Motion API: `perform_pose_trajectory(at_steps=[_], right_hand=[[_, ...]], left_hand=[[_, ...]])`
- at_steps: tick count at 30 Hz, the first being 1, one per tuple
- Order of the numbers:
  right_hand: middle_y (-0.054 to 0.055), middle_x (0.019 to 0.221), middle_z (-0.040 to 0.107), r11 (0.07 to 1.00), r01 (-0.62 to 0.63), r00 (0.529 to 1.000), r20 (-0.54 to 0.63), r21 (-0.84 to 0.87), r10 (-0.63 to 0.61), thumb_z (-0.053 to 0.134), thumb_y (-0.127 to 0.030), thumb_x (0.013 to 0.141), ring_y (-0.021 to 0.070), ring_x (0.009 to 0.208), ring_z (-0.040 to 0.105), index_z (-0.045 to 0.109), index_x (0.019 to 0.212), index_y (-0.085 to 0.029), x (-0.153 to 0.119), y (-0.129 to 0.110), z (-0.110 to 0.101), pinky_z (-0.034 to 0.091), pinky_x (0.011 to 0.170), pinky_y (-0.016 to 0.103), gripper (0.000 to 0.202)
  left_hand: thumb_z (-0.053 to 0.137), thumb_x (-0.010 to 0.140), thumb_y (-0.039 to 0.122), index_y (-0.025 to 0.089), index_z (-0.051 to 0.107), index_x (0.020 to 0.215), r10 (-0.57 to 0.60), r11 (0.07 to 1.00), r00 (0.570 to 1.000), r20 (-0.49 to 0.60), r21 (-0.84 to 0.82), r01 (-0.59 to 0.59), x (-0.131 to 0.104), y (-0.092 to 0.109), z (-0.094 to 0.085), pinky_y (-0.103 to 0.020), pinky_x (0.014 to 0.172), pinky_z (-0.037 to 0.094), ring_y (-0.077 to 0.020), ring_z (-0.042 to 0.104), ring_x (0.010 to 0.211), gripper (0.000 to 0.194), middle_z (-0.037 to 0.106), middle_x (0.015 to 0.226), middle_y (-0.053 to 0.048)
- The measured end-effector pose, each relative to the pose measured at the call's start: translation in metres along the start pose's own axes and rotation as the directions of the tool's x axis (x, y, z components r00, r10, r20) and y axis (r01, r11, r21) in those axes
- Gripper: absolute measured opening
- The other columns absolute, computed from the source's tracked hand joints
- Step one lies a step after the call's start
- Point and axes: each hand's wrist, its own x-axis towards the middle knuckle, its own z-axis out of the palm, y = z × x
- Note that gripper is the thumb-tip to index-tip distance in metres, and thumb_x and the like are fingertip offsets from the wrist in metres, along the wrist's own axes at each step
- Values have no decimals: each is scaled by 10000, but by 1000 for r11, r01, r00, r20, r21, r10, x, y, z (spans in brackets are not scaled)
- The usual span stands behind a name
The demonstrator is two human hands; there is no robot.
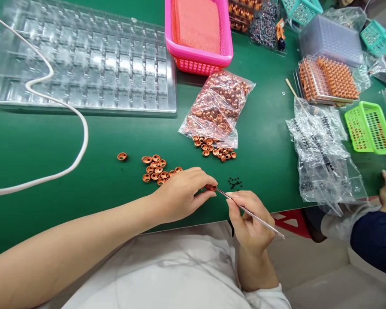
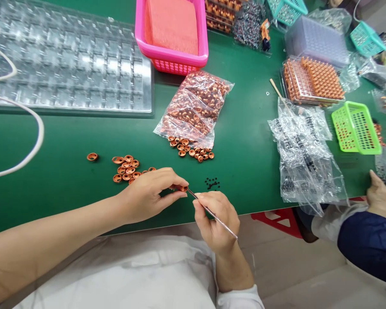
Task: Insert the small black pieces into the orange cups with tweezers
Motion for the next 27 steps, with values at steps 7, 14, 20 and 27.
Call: perform_pose_trajectory(at_steps=[7,14,20,27], right_hand=[[65,993,775,982,158,986,75,-104,-150,726,-15,878,191,877,764,653,1218,-200,3,-3,-1,672,740,350,394],[65,975,773,974,186,981,85,-130,-176,716,-44,896,198,866,768,653,1226,-216,4,-5,-1,681,728,356,378],[48,965,772,975,174,984,62,-135,-167,713,-66,913,194,864,770,642,1250,-240,1,-4,-2,682,711,358,386],[63,1021,745,993,110,994,8,-46,-110,700,-58,907,213,915,749,650,1226,-221,1,-4,-6,664,740,396,362]], left_hand=[[746,924,111,143,689,1006,-18,1000,1000,7,10,18,-1,-1,1,-258,693,537,-168,687,783,105,763,873,-30],[709,958,144,161,689,1015,-45,999,999,25,4,45,0,1,-1,-258,695,539,-165,695,794,63,766,876,-23],[701,963,150,165,692,1017,-58,998,998,26,-6,58,-1,0,-1,-257,705,539,-164,699,805,56,766,879,-23],[690,977,158,164,697,1017,-60,997,998,32,-35,61,1,1,-2,-249,704,533,-158,689,792,41,764,875,-22]])
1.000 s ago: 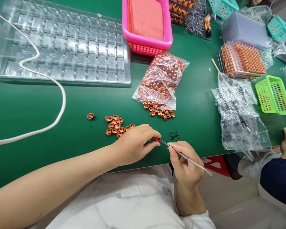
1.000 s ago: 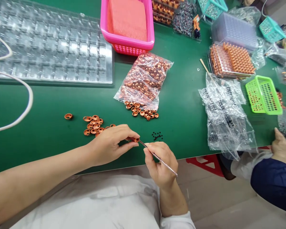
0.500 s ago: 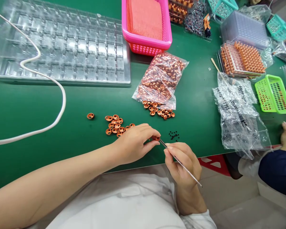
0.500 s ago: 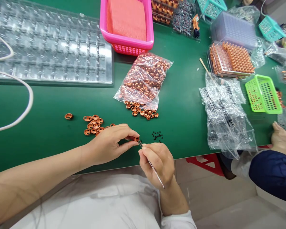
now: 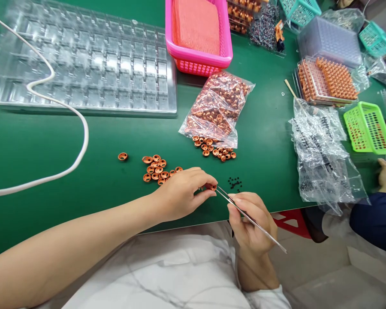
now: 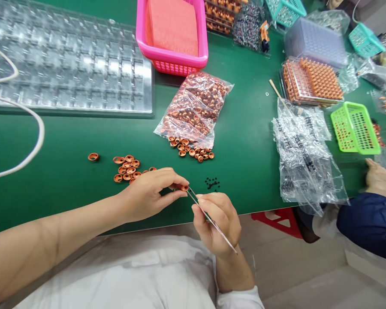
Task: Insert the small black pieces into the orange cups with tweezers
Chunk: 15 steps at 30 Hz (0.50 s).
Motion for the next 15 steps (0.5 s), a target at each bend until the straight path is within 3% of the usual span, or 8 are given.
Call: perform_pose_trajectory(at_steps=[3,5,8,11,15], right_hand=[[84,1093,726,998,-55,998,-42,20,56,585,-131,983,246,985,729,666,1174,-231,1,0,-5,643,825,476,230],[94,1135,721,997,-73,997,-38,6,73,499,-136,1014,263,1040,712,666,1184,-242,3,1,-9,626,864,507,260],[88,1075,715,997,-71,997,31,-21,71,489,-90,1004,235,962,695,662,1239,-238,5,2,-14,617,773,428,328],[61,967,697,999,8,986,165,-32,-3,567,-56,968,184,812,659,653,1284,-226,7,7,-16,584,678,347,368],[37,924,717,979,198,935,312,-56,-171,677,-90,935,165,757,642,641,1296,-232,10,16,-15,579,669,321,389]], left_hand=[[675,995,170,159,697,1022,23,1000,1000,15,-21,-23,1,0,-1,-251,709,532,-159,683,787,36,767,872,-28],[659,1012,188,163,696,1035,43,998,999,28,-52,-42,1,-1,-1,-254,719,536,-160,685,792,51,774,885,-32],[643,1027,202,170,697,1053,77,992,996,39,-103,-73,0,-1,-1,-259,737,543,-163,690,801,69,786,891,-34],[627,1034,194,172,698,1076,104,988,992,65,-123,-96,-1,1,0,-265,749,549,-163,693,800,85,791,892,-39],[608,1041,202,173,690,1106,144,983,987,77,-129,-133,-4,2,1,-269,746,559,-168,700,808,109,782,906,-55]])
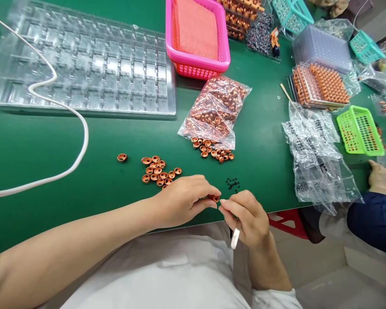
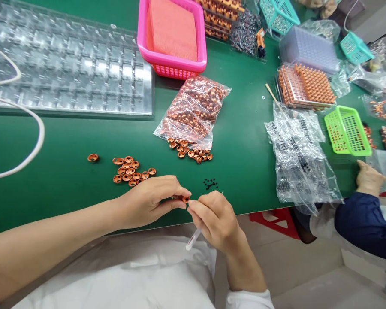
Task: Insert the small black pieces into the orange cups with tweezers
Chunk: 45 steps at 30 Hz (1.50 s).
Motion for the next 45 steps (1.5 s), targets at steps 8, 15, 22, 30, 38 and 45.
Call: perform_pose_trajectory(at_steps=[8,15,22,30,38,45], right_hand=[[90,960,742,964,235,967,134,-127,-219,618,-93,963,209,883,650,677,1259,-124,-2,7,-6,585,729,359,303],[73,966,752,952,283,951,162,-119,-262,558,-87,980,196,835,655,700,1233,-164,5,4,-10,564,672,351,300],[91,947,752,943,316,942,157,-102,-298,495,-60,986,194,836,670,700,1194,-116,5,3,-10,578,659,342,297],[74,939,757,927,353,930,157,-123,-333,451,-76,999,177,811,686,699,1153,-140,6,3,-11,597,648,330,299],[94,963,732,919,384,917,158,-95,-367,492,-64,987,188,845,672,708,1101,-111,4,4,-10,577,663,330,249],[134,928,701,922,386,914,147,-24,-379,528,-29,950,216,831,631,697,1111,-14,6,4,-8,539,632,356,234]], left_hand=[[584,1049,177,156,683,1090,30,1000,999,33,1,-30,-1,4,0,-265,735,550,-167,685,787,109,770,887,-58],[569,1051,167,164,681,1083,20,1000,999,51,7,-20,-3,6,4,-259,733,555,-165,691,795,116,760,885,-56],[542,1066,160,140,683,1075,50,998,999,7,-27,-49,-4,8,5,-248,703,548,-160,672,758,142,759,859,-60],[541,1061,146,140,675,1041,43,998,999,-9,-46,-44,-2,13,6,-241,672,531,-156,646,734,136,742,828,-54],[522,1069,150,143,673,1019,61,995,998,-19,-77,-62,-3,13,5,-237,655,519,-150,634,718,159,734,808,-50],[527,1057,130,132,683,1010,68,994,998,11,-91,-67,-2,14,4,-229,647,508,-153,629,719,163,728,798,-53]])
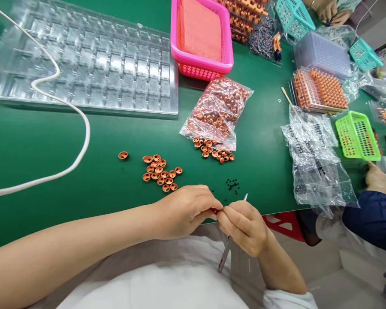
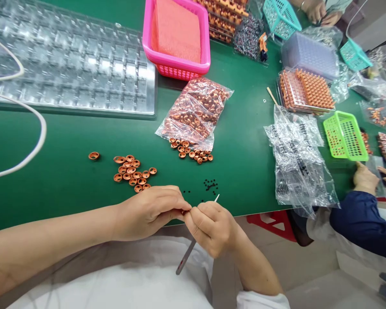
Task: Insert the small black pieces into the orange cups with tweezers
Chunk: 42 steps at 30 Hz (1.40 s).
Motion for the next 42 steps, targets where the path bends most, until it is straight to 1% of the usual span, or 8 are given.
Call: perform_pose_trajectory(at_steps=[8,14,18,22,30,35,39,42], right_hand=[[98,920,697,999,-7,1000,15,-35,7,603,-61,947,203,808,619,732,1050,-136,-8,2,5,513,602,344,182],[74,909,722,988,-129,988,-75,90,136,659,-63,929,183,788,658,683,1211,-130,-10,-1,7,583,652,329,291],[41,888,730,938,-262,926,-214,226,311,666,-15,896,161,736,663,658,1280,-181,-4,-9,6,590,641,307,418],[23,856,713,915,-322,866,-316,244,388,675,-29,892,154,696,659,672,1244,-226,-2,-14,6,578,597,301,403],[35,862,702,880,-393,801,-370,268,471,668,-28,887,156,691,628,697,1175,-223,-11,-14,9,571,585,323,349],[35,864,691,872,-398,800,-358,284,481,667,-24,887,155,712,626,695,1174,-215,-13,-15,10,566,582,313,345],[38,883,690,872,-396,812,-332,288,479,664,0,878,152,730,632,686,1174,-206,-9,-16,10,569,604,312,361],[37,881,685,871,-391,815,-329,297,478,661,7,874,152,726,633,684,1174,-206,-7,-15,10,569,603,311,368]], left_hand=[[529,1058,134,120,701,1014,-8,1000,1000,6,-5,8,-2,-3,4,-234,661,515,-155,635,723,178,743,808,-61],[611,1021,155,146,741,1024,-119,981,993,4,-153,118,1,0,0,-217,707,542,-145,678,759,131,776,843,-47],[712,953,182,163,776,1015,-261,905,965,36,-340,257,2,0,-3,-190,711,558,-129,715,751,92,788,855,-31],[734,920,202,168,786,998,-350,829,933,89,-435,352,3,2,-5,-186,727,570,-125,730,751,99,804,884,-27],[742,902,226,155,776,1006,-430,747,887,168,-486,454,6,4,-8,-204,779,589,-143,751,819,130,817,931,-42],[739,896,239,145,767,1008,-451,717,870,197,-501,485,7,5,-9,-205,782,589,-147,752,828,149,815,933,-51],[716,917,253,145,759,1017,-439,748,875,204,-457,482,9,6,-10,-214,767,586,-150,747,815,154,811,926,-54],[690,937,247,159,756,1031,-422,826,893,157,-339,450,7,4,-15,-233,759,580,-153,738,794,145,803,909,-44]])
